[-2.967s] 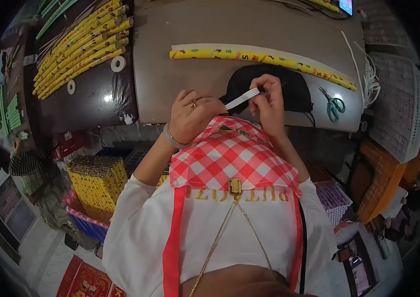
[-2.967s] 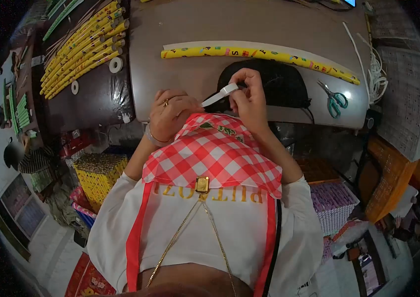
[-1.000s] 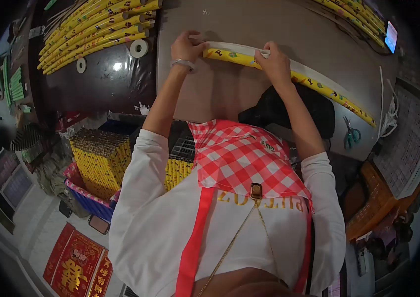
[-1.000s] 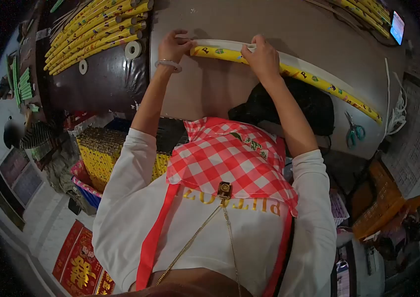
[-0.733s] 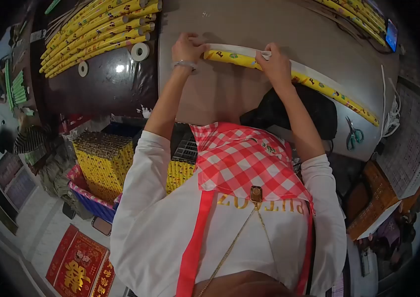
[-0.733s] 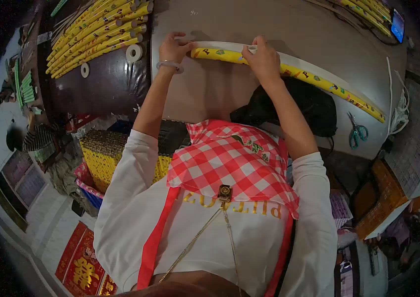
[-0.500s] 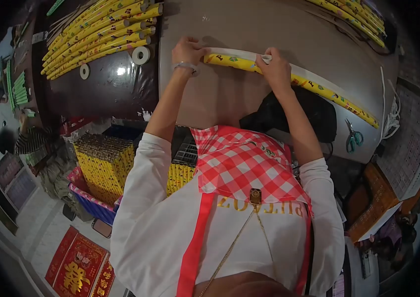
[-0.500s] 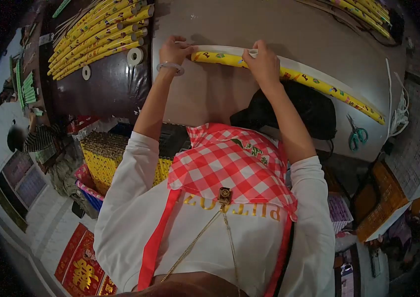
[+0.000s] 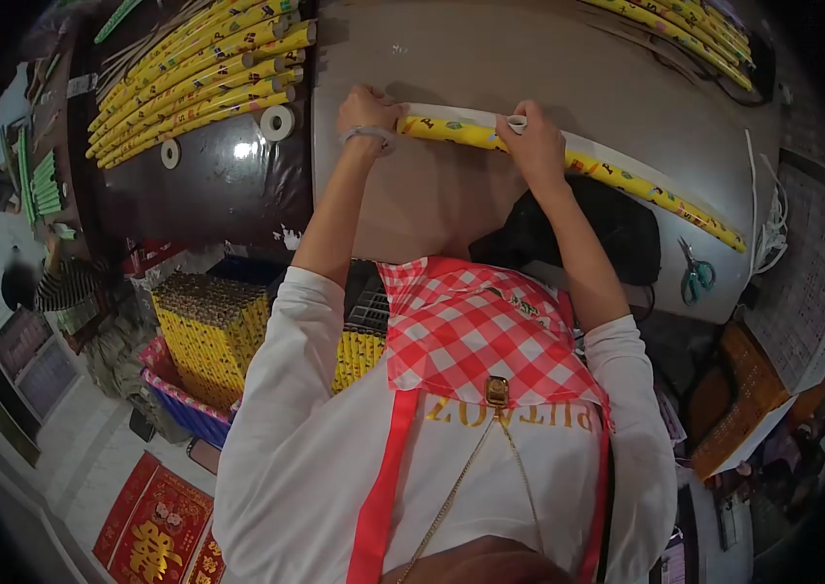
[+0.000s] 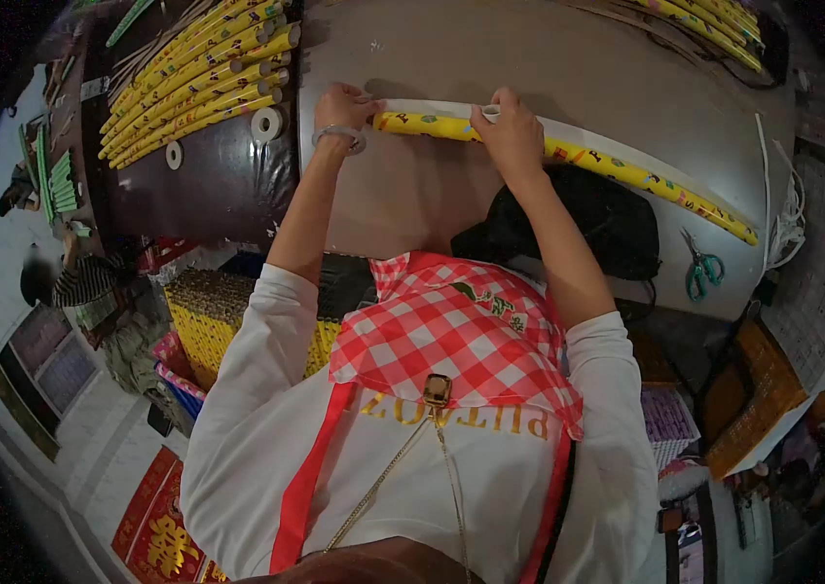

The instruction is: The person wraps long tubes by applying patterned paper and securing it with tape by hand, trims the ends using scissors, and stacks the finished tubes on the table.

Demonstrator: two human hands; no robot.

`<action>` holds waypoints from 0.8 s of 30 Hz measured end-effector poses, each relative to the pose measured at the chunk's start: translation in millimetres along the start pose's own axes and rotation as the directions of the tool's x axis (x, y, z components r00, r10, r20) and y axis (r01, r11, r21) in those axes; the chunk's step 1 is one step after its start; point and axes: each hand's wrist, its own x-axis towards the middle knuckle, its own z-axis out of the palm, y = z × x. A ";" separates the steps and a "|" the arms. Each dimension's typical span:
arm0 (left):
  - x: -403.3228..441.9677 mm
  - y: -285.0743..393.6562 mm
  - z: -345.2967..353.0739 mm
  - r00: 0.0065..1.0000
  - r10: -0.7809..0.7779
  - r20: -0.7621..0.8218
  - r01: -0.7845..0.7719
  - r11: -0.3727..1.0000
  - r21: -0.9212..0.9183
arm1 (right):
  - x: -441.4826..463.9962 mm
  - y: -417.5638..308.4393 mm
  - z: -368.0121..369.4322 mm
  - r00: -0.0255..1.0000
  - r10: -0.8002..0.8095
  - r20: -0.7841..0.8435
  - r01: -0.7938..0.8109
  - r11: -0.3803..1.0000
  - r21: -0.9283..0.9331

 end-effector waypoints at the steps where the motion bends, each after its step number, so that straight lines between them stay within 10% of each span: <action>1: 1.3 -1.6 1.2 1.000 -0.010 -0.003 0.010 1.000 -0.007 | -0.8 0.2 0.3 1.000 0.003 0.000 -0.003 1.000 0.003; 24: 4.1 -1.8 4.8 0.998 -0.058 -0.005 0.058 0.998 -0.019 | 2.5 -6.2 -4.7 0.997 0.017 0.073 -0.016 1.000 -0.016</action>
